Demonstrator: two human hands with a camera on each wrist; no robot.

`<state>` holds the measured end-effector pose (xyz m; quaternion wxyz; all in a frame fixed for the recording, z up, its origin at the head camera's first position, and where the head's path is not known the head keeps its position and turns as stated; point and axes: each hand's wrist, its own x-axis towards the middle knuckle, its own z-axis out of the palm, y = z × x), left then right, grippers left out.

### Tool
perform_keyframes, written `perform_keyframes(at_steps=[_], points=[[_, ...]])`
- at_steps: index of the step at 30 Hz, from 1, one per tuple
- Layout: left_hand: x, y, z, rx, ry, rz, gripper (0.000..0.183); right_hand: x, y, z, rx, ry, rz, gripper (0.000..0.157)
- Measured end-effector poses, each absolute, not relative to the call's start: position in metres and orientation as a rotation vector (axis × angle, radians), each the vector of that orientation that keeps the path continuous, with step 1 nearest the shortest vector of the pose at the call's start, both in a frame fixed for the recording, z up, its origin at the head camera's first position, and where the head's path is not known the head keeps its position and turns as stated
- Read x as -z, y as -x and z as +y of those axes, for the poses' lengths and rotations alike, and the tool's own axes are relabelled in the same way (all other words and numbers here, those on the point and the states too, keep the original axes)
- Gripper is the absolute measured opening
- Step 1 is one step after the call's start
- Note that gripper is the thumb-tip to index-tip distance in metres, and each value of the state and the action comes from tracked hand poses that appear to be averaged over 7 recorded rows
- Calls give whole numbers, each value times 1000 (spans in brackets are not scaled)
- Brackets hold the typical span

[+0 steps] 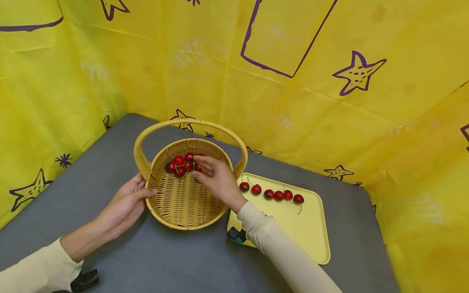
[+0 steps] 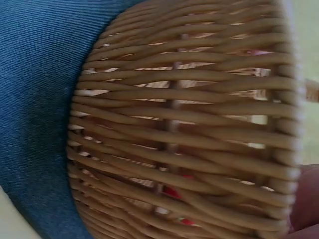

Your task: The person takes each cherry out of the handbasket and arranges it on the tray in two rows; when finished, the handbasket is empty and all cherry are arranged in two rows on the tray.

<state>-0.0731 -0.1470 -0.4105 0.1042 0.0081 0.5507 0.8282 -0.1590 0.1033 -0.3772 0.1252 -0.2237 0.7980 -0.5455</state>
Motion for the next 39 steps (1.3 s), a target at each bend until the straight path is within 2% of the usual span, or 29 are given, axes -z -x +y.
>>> perform_keyframes(at_steps=[16, 39], points=[[413, 72, -149, -2443, -22, 1620, 87, 394, 162, 93, 1325, 546, 2392, 43], [412, 73, -148, -2464, -34, 1606, 87, 394, 155, 83, 1274, 660, 2367, 45]])
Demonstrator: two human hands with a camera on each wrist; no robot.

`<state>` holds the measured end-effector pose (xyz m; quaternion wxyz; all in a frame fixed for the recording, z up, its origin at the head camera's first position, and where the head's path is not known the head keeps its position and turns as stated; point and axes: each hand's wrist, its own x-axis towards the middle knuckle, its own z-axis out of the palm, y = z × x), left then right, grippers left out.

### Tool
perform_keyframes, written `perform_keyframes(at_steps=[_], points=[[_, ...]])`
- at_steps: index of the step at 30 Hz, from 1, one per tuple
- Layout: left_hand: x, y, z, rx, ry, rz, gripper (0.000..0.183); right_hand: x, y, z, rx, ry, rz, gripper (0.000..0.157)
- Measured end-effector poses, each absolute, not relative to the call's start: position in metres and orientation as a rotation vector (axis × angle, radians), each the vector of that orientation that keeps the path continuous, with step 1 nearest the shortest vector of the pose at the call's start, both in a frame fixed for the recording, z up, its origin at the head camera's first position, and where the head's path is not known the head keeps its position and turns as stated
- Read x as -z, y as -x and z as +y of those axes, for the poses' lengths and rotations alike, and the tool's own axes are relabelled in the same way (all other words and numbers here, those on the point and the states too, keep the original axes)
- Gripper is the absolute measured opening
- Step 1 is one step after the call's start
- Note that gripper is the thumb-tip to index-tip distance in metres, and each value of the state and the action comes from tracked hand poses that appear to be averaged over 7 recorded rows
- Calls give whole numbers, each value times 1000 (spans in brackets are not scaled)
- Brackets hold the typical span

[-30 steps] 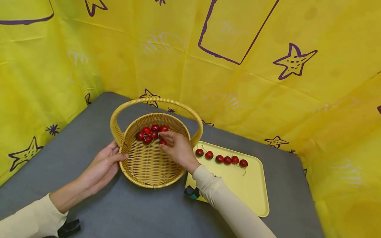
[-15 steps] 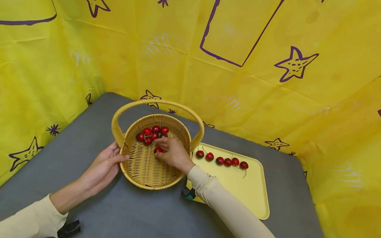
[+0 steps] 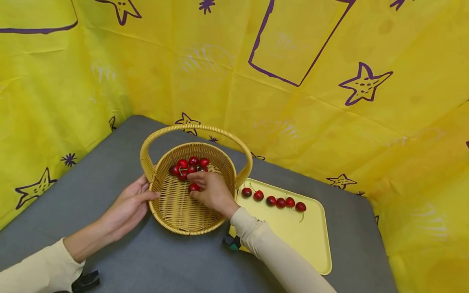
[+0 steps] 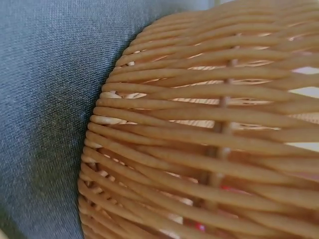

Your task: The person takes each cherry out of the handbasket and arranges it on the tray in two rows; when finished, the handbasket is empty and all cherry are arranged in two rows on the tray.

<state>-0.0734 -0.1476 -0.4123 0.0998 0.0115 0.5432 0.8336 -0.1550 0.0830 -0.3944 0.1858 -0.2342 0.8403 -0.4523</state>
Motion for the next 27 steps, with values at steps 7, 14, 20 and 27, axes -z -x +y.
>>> perform_keyframes(at_steps=[7, 14, 20, 27], points=[[412, 74, -147, -2454, -44, 1616, 88, 366, 138, 104, 1384, 846, 2416, 48], [412, 71, -150, -2439, -53, 1635, 87, 325, 100, 151, 1596, 968, 2306, 52], [412, 70, -149, -2441, -56, 1638, 86, 315, 83, 221, 1723, 995, 2349, 59], [410, 71, -148, -2434, -79, 1636, 84, 335, 81, 318, 1780, 834, 2491, 63]])
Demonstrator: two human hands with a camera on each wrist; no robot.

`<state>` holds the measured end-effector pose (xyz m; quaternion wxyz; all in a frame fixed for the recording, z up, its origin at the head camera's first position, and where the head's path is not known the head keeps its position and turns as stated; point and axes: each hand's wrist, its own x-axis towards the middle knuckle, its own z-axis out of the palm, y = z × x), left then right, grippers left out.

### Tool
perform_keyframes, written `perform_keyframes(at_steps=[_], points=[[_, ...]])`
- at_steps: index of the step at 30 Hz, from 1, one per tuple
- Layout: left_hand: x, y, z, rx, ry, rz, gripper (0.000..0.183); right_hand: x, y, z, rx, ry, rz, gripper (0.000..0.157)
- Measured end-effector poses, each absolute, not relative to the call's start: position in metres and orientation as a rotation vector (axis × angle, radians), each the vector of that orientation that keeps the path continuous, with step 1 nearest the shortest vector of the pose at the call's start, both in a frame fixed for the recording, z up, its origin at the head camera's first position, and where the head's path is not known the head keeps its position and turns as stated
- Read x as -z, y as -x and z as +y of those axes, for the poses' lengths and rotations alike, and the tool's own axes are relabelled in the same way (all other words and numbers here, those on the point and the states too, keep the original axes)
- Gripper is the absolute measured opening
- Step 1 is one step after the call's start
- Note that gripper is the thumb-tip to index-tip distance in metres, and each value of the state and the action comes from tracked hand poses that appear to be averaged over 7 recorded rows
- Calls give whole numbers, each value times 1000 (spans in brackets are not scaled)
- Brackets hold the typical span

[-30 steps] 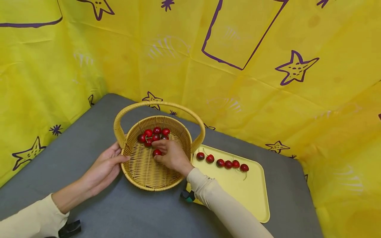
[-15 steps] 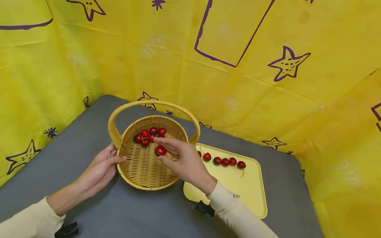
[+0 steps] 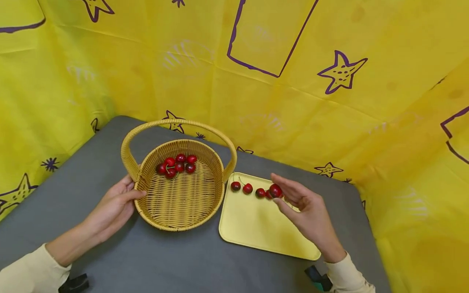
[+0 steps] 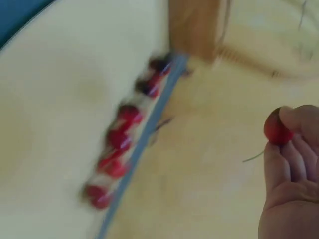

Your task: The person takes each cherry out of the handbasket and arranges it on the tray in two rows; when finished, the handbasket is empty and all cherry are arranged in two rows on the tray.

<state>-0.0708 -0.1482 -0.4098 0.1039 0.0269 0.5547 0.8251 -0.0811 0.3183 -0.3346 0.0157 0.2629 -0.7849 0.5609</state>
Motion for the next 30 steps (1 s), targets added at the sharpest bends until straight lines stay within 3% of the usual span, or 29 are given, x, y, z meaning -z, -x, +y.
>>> perform_keyframes(at_steps=[11, 22, 30], points=[[411, 71, -147, -2441, -110, 1629, 84, 388, 89, 415, -1749, -546, -2576, 62], [413, 69, -151, -2414, -72, 1640, 85, 428, 112, 438, -1642, -602, -2735, 60], [408, 70, -147, -2426, -94, 1637, 84, 435, 125, 449, -1553, -611, -2753, 59]])
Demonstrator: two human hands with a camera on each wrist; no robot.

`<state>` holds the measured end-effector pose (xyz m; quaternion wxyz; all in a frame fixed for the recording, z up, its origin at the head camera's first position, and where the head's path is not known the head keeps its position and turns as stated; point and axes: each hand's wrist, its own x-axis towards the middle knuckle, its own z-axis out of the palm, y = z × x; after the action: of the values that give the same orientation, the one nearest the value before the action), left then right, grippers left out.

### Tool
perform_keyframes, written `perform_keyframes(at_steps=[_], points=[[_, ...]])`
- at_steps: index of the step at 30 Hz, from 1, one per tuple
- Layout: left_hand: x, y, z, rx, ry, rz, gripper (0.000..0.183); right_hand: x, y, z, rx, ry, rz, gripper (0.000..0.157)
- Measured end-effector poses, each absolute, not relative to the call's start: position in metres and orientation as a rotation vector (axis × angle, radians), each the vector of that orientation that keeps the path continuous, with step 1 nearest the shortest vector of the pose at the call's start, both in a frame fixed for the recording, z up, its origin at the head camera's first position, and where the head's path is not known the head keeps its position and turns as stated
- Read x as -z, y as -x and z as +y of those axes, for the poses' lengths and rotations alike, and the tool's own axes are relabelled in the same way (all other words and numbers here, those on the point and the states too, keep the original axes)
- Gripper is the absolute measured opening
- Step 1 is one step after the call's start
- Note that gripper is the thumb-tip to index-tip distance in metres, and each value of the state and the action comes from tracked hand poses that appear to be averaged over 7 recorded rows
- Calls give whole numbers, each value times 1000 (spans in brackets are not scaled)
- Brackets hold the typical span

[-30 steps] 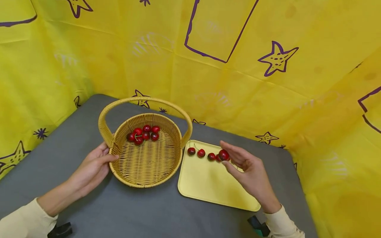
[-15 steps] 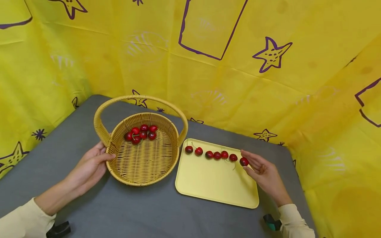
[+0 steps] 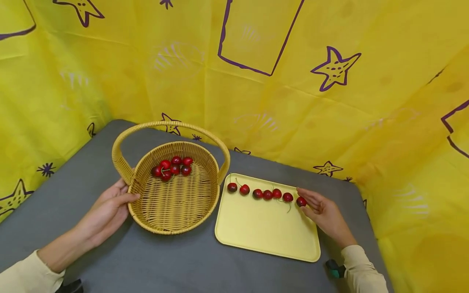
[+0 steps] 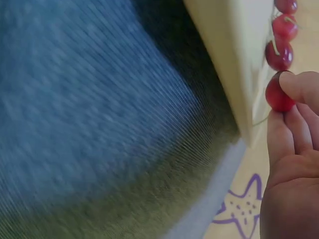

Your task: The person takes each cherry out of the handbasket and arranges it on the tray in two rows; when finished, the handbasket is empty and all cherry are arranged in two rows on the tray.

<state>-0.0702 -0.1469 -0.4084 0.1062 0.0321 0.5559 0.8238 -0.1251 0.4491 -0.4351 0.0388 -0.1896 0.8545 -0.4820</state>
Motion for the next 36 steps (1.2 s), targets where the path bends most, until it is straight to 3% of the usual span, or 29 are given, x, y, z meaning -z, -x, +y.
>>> perform_keyframes(at_steps=[11, 21, 36], points=[[405, 62, -152, -2419, -69, 1635, 86, 444, 132, 443, 1392, 564, 2611, 62], [400, 68, -147, -2434, -82, 1626, 86, 402, 125, 428, 1495, 611, 2607, 67], [407, 72, -149, -2452, -80, 1586, 86, 331, 95, 266, 1821, 1132, 2288, 64]])
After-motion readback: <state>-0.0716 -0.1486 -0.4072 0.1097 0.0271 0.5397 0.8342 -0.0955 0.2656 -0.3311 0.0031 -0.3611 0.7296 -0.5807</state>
